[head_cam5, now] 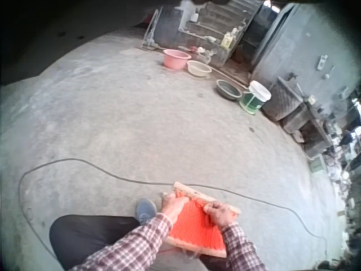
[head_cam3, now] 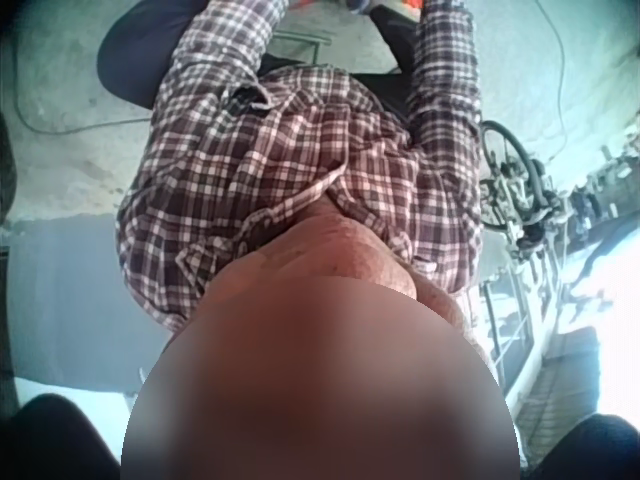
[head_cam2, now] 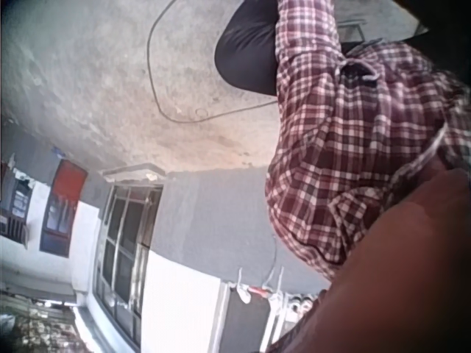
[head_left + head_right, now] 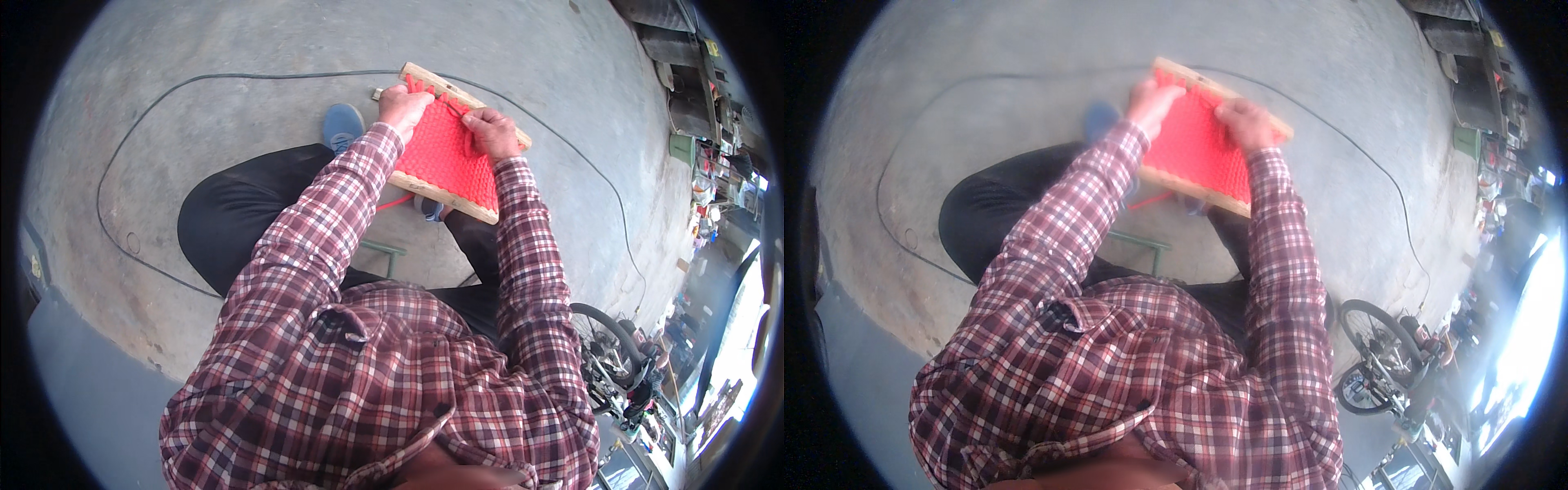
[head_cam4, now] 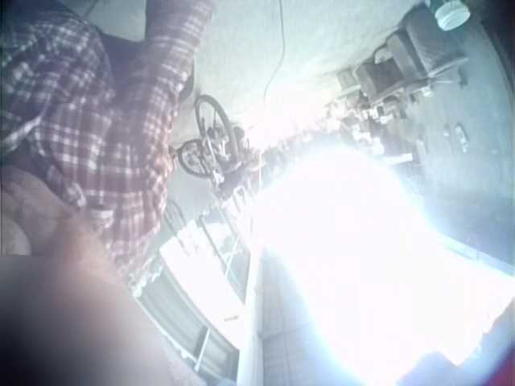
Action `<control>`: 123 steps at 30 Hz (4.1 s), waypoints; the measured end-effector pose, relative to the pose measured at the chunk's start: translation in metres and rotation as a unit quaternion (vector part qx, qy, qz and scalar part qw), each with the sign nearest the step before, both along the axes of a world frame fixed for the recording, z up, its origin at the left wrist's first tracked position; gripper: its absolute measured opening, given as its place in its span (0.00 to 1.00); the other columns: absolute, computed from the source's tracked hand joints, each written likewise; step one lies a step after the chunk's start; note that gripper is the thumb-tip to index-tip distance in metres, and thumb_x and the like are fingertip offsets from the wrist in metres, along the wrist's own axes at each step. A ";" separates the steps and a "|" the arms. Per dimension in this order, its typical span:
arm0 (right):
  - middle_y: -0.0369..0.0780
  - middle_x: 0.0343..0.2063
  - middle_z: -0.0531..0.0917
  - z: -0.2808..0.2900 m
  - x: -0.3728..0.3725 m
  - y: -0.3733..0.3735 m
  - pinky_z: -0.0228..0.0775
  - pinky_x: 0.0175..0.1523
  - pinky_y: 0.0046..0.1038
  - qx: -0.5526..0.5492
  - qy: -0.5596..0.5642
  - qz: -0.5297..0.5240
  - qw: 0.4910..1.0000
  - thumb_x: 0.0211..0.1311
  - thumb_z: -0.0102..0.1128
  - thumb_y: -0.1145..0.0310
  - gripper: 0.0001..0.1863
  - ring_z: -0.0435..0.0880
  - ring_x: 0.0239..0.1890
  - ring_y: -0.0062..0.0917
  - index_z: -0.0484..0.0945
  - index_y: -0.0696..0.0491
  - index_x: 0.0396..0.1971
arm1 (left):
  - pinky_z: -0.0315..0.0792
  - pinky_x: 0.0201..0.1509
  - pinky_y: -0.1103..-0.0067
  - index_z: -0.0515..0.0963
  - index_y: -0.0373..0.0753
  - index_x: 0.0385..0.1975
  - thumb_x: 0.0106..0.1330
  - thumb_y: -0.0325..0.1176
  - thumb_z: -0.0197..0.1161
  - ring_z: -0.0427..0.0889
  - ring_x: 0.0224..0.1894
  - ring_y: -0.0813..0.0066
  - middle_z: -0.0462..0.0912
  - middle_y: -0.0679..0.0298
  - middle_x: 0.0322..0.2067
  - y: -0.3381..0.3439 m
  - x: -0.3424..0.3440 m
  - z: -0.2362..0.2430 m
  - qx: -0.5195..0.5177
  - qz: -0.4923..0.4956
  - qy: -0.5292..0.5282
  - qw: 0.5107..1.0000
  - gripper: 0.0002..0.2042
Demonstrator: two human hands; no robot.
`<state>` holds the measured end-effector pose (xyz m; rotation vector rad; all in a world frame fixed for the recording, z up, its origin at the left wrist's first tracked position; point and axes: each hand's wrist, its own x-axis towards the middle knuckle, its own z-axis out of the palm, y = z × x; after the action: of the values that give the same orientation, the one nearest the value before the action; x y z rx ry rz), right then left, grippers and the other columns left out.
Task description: The person weaves red yarn through a wooden frame using a thin metal tool. They repeatedly loop and pull the yarn to build a mesh pattern across the frame.
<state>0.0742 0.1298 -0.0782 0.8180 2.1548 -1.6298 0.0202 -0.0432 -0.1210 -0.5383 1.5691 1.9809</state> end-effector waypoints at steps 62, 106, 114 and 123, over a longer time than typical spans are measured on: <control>0.33 0.19 0.78 -0.006 -0.030 -0.007 0.66 0.28 0.20 0.180 0.073 0.149 0.970 0.55 0.62 0.70 0.07 0.73 0.22 0.15 0.82 0.58 0.29 | 0.65 0.27 0.78 0.75 0.33 0.24 0.54 0.27 0.64 0.70 0.25 0.82 0.75 0.67 0.22 -0.011 0.000 0.001 -0.003 0.052 0.013 0.999 0.05; 0.36 0.24 0.79 -0.017 -0.032 -0.031 0.65 0.30 0.22 0.112 0.030 0.015 0.993 0.55 0.63 0.69 0.09 0.73 0.25 0.18 0.81 0.59 0.31 | 0.71 0.42 0.79 0.76 0.34 0.35 0.59 0.31 0.61 0.78 0.37 0.75 0.80 0.61 0.34 -0.027 -0.004 -0.002 0.147 0.087 -0.038 0.985 0.08; 0.45 0.35 0.84 -0.022 -0.036 -0.022 0.70 0.47 0.31 0.194 0.011 0.110 0.975 0.52 0.63 0.61 0.16 0.82 0.38 0.30 0.82 0.55 0.37 | 0.71 0.33 0.78 0.77 0.33 0.27 0.57 0.27 0.61 0.77 0.28 0.77 0.79 0.65 0.26 -0.022 -0.007 -0.004 -0.003 0.067 0.028 0.997 0.04; 0.43 0.24 0.81 0.000 -0.044 -0.030 0.71 0.35 0.27 0.339 0.209 0.262 0.879 0.51 0.63 0.67 0.08 0.81 0.27 0.29 0.82 0.55 0.29 | 0.72 0.42 0.79 0.77 0.32 0.35 0.59 0.27 0.60 0.79 0.38 0.73 0.80 0.59 0.35 -0.035 -0.009 -0.012 0.304 0.070 -0.063 0.948 0.07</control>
<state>0.0304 0.0996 -0.0777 -0.0351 2.9645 -0.8117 0.0116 -0.0782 -0.1330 -0.5115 0.7895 2.3350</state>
